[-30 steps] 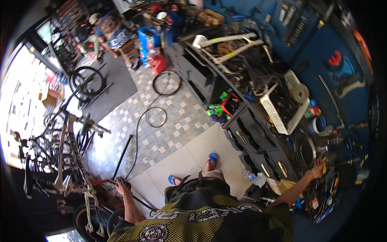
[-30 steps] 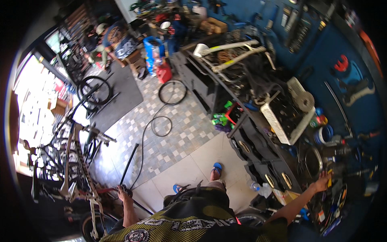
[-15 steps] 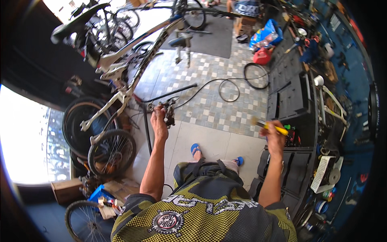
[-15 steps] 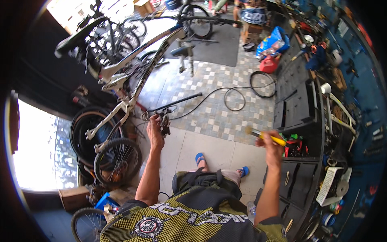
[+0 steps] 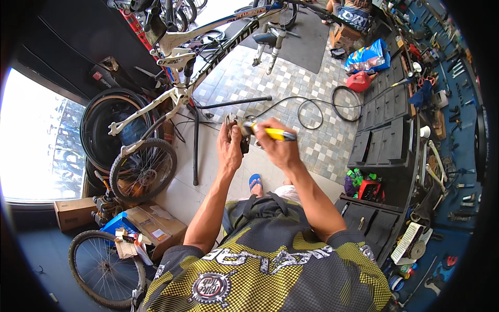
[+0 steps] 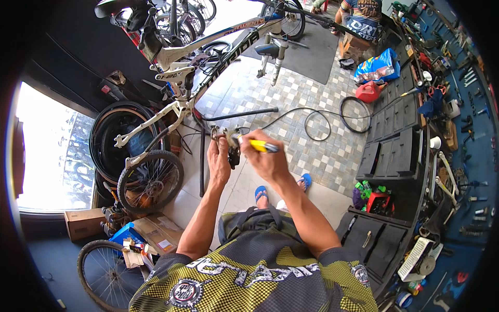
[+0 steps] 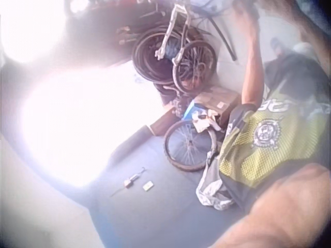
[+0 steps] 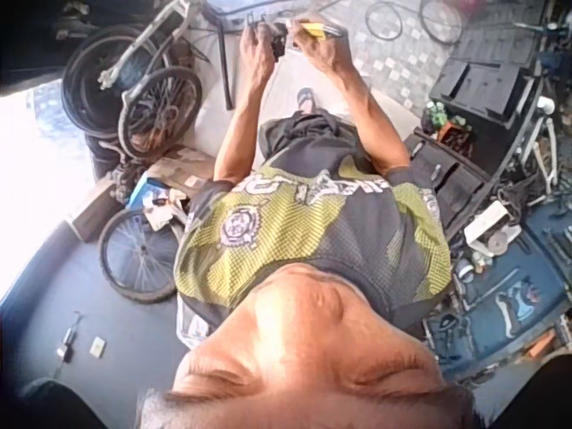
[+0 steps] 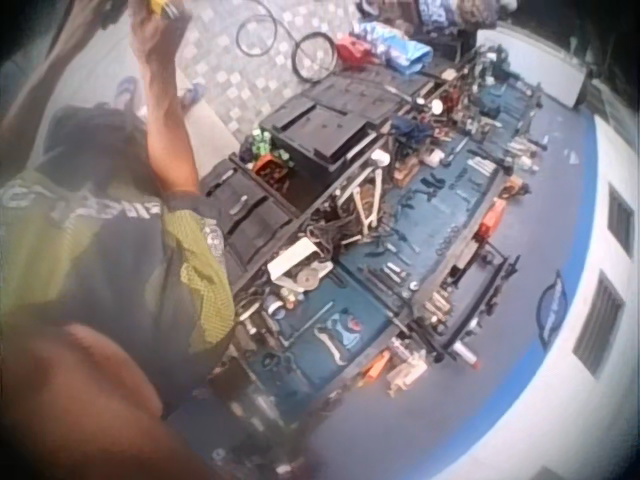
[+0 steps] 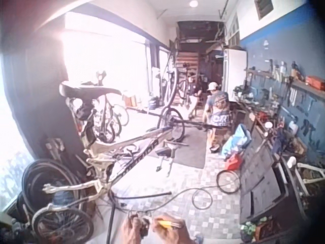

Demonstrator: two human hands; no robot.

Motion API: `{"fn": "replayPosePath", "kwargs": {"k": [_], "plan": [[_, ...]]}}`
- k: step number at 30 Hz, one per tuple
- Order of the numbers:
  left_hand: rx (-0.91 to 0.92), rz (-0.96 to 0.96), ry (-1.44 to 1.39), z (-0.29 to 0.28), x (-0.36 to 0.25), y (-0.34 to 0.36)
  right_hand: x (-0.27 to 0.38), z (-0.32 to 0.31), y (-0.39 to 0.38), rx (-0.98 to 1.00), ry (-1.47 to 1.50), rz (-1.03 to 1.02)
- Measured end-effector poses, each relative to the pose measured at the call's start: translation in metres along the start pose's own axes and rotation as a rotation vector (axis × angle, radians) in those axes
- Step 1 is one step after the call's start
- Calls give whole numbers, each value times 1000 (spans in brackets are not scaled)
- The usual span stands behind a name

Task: The person works on a bicycle mounted on a repair stand, using a screwdriver to adjust the rear derailleur and other components. They manipulate cables and tools while standing in a cluttered workshop.

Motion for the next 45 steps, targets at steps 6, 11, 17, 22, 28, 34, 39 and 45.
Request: {"fn": "replayPosePath", "kwargs": {"k": [6, 11, 17, 22, 28, 34, 39, 45], "plan": [[-57, -13, 49, -3, 5, 12, -7, -10, 13, 210, -474, 150], [-22, -15, 44, 14, 8, 17, -7, -14, 22, 146, -73, -21], [-91, -33, 86, 16, 1, 32, -19, -17, 19, 156, -344, 147], [-35, 23, 110, 23, -4, 34, -17, -26, 27, 83, -247, 48], [3, 26, 206, 22, -5, 33, -16, -41, 24, 191, -262, 65], [58, 52, 211, 28, 2, 28, -24, -26, 26, 323, -329, -122], [47, -31, 226, 32, 10, 28, -38, -9, 16, 381, -756, -496], [55, -50, 247, 38, 9, 34, -38, -3, 9, 154, -915, -721]]}}
Point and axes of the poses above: each hand's wrist, its own y-axis towards the middle knuckle, its own z-axis out of the palm, x = y × z, the point moved 3 cm from there along y, towards the middle knuckle, and after that the axes turned 7 degrees about -y, right-handed, at the moved point
